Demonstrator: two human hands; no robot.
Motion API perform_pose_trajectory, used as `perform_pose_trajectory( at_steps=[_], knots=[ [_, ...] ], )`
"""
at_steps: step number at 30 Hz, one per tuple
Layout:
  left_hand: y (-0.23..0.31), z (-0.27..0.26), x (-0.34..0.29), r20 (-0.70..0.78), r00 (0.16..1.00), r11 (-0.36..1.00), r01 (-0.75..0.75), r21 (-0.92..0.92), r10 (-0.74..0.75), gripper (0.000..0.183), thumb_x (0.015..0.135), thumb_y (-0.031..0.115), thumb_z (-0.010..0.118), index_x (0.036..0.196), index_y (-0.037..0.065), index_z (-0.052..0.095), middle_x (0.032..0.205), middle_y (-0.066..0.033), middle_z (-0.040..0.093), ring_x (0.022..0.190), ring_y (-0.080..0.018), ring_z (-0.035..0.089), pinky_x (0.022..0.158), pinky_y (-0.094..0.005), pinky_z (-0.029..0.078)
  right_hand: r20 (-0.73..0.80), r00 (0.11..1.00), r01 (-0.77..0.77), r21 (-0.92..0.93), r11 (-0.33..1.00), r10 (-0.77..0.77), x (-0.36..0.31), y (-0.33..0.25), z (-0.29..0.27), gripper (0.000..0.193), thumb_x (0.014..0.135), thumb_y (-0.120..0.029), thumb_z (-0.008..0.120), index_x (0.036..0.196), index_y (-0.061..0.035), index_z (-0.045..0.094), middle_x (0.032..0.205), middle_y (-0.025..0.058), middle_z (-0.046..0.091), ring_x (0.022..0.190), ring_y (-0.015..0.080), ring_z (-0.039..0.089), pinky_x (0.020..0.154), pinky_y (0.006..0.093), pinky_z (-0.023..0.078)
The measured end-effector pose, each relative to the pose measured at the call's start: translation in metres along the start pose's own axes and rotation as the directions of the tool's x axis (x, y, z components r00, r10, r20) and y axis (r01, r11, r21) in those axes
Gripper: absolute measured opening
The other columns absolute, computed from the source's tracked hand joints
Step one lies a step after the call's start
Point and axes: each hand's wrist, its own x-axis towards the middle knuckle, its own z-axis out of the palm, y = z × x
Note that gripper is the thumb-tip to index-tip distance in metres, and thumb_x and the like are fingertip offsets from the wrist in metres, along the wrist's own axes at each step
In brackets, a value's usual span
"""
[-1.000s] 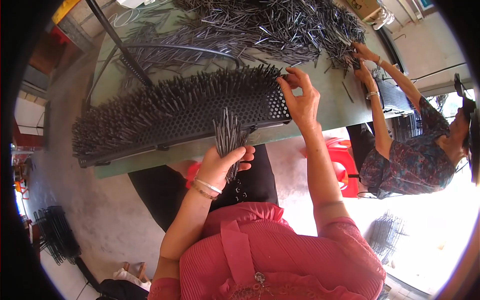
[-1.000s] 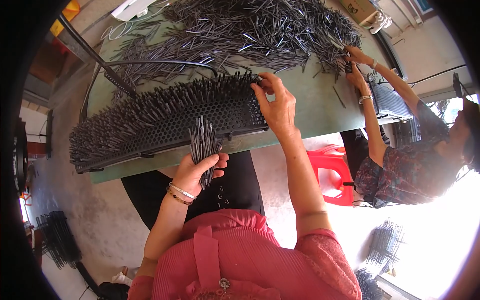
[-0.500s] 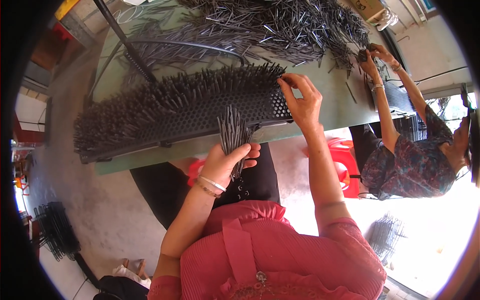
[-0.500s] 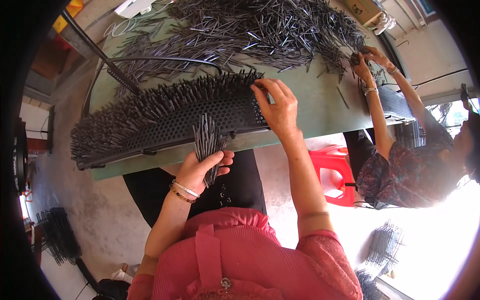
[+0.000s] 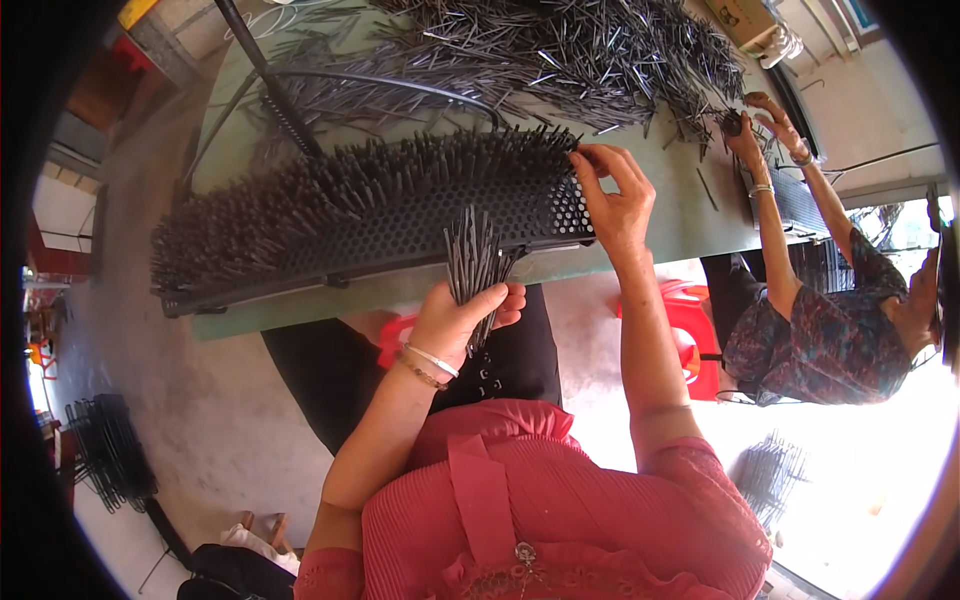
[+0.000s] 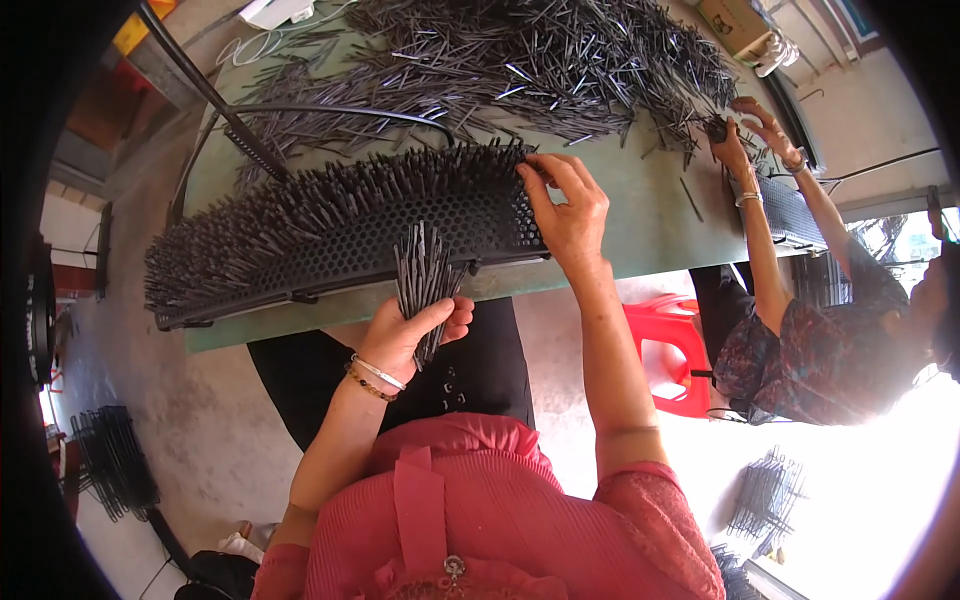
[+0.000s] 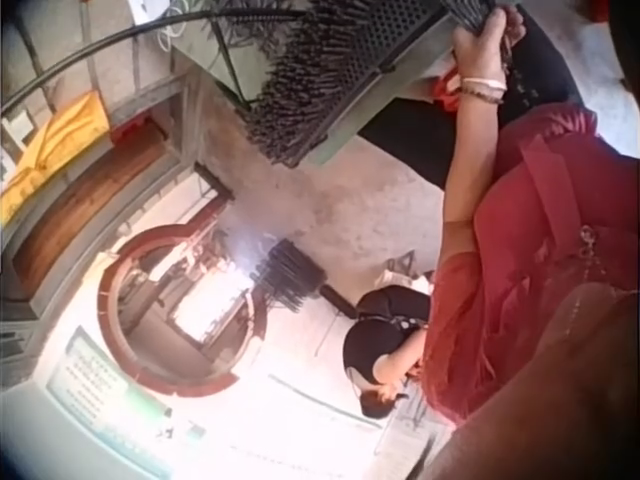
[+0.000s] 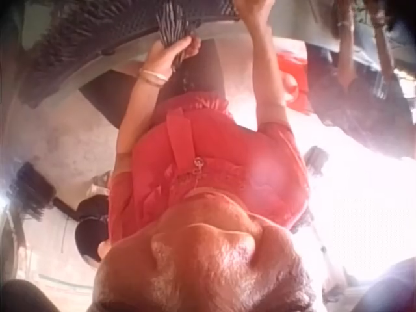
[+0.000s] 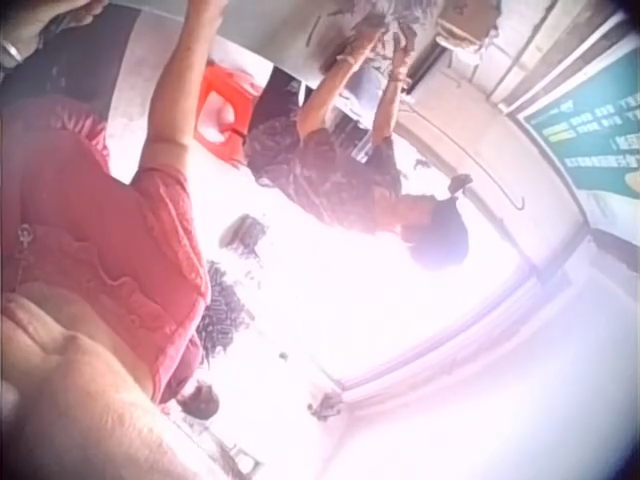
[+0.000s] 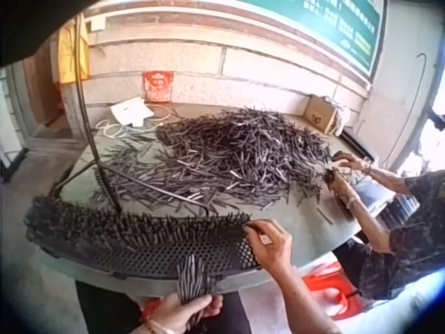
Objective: Manually inserting thin metal wires into a perforated plastic grid base to assemble industrial brushes or filters.
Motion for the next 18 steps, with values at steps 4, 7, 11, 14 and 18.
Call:
perform_pose_trajectory(
  at_steps=[4,7,11,14,18],
  knots=[
    [0.003,0.003,-0.001,-0.022,0.999,0.999,0.033,-0.011,-0.033,0.021,0.088,0.01,0.058,0.105,-0.002,0.058,0.099,-0.0127,0.064,0.087,-0.0188,0.063,0.076,-0.0319,0.054,-0.05,0.997,-0.057,-0.048,0.997,0.055,0.002,0.003,-0.003,0.02,0.078,-0.004,0.068,0.098,-0.0017,0.065,0.078,0.0082,0.064,0.065,0.0152,0.061,0.062,0.026,0.049],
    [0.004,0.005,-0.001,-0.039,0.998,0.998,0.056,-0.038,-0.057,0.022,0.088,0.011,0.058,0.107,0.0,0.057,0.101,-0.0128,0.063,0.087,-0.0185,0.063,0.077,-0.032,0.054,-0.056,0.996,-0.077,-0.059,0.995,0.074,0.001,0.004,-0.002,0.022,0.079,-0.004,0.067,0.101,-0.0025,0.064,0.078,0.0081,0.064,0.066,0.0147,0.061,0.063,0.0262,0.049],
    [0.001,0.004,0.0,-0.028,0.999,0.999,0.029,-0.043,-0.031,0.022,0.088,0.012,0.059,0.106,0.0,0.057,0.101,-0.0123,0.064,0.087,-0.0186,0.063,0.077,-0.0323,0.054,-0.027,0.998,-0.052,-0.064,0.997,0.05,-0.002,0.008,0.0,0.024,0.08,-0.004,0.066,0.104,-0.0034,0.064,0.079,0.0084,0.064,0.067,0.0153,0.062,0.063,0.027,0.049],
    [0.002,0.003,0.001,-0.028,0.999,0.999,0.031,-0.028,-0.032,0.023,0.087,0.013,0.06,0.106,0.0,0.057,0.098,-0.0112,0.064,0.086,-0.0186,0.063,0.076,-0.0324,0.054,0.005,0.999,-0.044,-0.087,0.995,0.045,-0.004,0.008,0.0,0.021,0.081,-0.005,0.066,0.102,-0.0031,0.064,0.081,0.0092,0.064,0.069,0.018,0.063,0.064,0.0278,0.049],
    [0.0,0.001,0.001,-0.032,0.999,0.998,0.041,-0.041,-0.043,0.021,0.087,0.013,0.06,0.105,0.001,0.058,0.094,-0.0098,0.064,0.086,-0.0186,0.063,0.076,-0.0326,0.054,-0.003,1.0,-0.028,-0.094,0.995,0.028,-0.006,0.011,0.001,0.016,0.082,-0.004,0.064,0.097,-0.0017,0.066,0.085,0.0108,0.064,0.072,0.0224,0.063,0.066,0.0296,0.049]
  ],
)
